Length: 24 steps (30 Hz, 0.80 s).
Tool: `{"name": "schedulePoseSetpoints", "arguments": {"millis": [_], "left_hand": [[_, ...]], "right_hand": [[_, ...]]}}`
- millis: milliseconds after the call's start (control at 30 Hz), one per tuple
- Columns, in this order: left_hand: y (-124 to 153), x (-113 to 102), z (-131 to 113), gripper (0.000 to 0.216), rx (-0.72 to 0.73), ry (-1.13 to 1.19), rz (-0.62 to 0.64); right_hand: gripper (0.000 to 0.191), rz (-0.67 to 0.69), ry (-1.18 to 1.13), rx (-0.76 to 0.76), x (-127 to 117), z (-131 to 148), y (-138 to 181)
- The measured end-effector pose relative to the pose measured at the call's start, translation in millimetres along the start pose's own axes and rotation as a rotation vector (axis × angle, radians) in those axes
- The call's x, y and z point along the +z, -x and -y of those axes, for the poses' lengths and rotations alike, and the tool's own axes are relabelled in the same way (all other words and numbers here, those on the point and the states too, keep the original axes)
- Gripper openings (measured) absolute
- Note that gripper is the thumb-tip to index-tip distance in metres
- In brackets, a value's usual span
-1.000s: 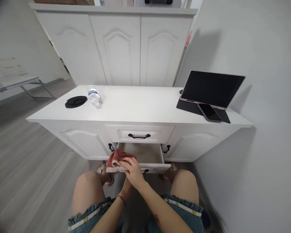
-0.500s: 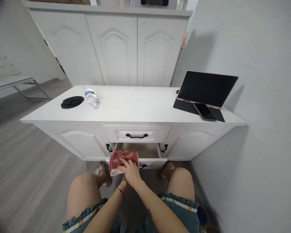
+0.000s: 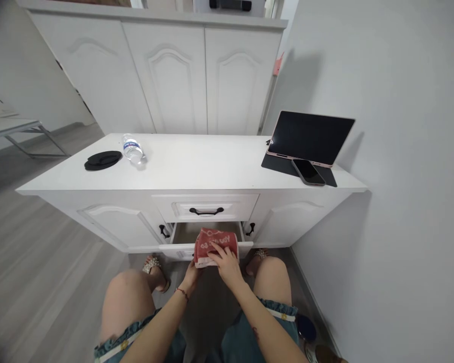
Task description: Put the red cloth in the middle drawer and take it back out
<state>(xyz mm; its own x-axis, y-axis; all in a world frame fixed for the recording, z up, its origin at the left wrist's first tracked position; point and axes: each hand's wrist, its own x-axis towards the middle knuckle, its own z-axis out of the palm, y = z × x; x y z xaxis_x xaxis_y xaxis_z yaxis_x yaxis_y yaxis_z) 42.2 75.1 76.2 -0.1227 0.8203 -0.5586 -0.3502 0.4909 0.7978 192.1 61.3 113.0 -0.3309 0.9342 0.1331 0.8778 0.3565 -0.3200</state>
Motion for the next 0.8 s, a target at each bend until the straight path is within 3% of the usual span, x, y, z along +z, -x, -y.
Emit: {"name": "schedulePoseSetpoints", "arguments": {"millis": [200,367,533,700,800], "left_hand": [[-15.1,-6.2,12.2,0.039,-0.021,-0.014,0.023],[-25.2,-10.7,23.7,0.043,-0.022,-0.015,0.025],[-26.0,-10.6,26.3,0.040,-0.034,0.014,0.020],[-22.6,-8.4,23.7,0.037,-0.027,-0.020,-0.003],[-20.0,-8.0,22.7,0.038,-0.038,-0.063,-0.027]], "right_hand": [[0.063,-0.102,0.000,0.122,-2.7,-22.5,15.3],[0.057,-0.220,-0.078,0.282,11.3,-28.5,22.6],[0.053,-0.399,-0.146,0.390,49.9,-30.2,27.0],[0.040,-0.543,-0.226,0.622,96.1,-39.1,25.9],[0.038,-0.602,-0.269,0.682,111.1,-44.1,23.2]]}}
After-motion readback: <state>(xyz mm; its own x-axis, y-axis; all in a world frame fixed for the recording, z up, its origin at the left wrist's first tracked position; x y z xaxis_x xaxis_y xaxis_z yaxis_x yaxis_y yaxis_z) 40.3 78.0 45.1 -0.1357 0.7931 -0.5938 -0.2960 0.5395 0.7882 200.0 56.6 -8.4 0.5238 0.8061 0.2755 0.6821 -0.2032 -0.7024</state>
